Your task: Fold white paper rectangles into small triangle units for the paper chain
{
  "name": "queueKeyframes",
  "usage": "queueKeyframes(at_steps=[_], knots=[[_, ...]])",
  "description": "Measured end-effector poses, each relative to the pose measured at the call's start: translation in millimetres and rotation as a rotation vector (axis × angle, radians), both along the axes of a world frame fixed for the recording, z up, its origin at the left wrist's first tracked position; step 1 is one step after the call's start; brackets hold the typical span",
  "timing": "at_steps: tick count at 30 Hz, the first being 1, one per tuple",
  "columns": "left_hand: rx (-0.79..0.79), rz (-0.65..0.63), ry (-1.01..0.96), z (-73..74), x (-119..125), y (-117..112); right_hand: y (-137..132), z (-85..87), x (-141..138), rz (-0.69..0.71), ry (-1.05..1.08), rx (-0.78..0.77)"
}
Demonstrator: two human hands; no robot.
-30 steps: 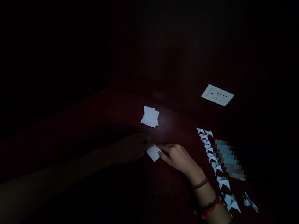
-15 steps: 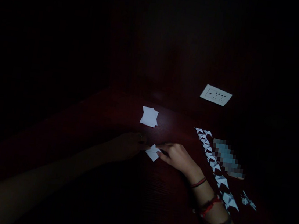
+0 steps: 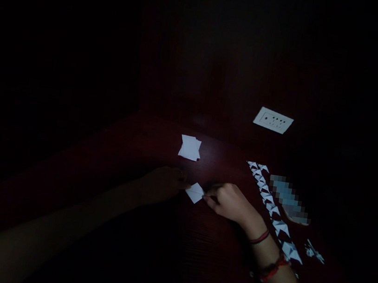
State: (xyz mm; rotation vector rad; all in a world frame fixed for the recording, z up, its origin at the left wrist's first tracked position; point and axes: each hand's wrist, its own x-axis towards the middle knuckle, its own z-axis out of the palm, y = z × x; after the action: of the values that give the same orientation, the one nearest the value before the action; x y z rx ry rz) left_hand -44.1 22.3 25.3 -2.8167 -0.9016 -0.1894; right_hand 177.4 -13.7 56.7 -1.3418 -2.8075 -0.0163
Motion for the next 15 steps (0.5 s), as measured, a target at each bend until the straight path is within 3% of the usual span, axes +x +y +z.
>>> queueKeyframes(at_steps=[5,15], knots=[[0.024,-0.006,-0.031,-1.3,0.3,-3.9,-0.6,1.6,-1.6,-0.039,0.014,0.072],[-0.004,-0.006,-0.197,-9.5,3.0,-4.4,6.4,-5.3,-4.3,-0.012,0.037,0.011]])
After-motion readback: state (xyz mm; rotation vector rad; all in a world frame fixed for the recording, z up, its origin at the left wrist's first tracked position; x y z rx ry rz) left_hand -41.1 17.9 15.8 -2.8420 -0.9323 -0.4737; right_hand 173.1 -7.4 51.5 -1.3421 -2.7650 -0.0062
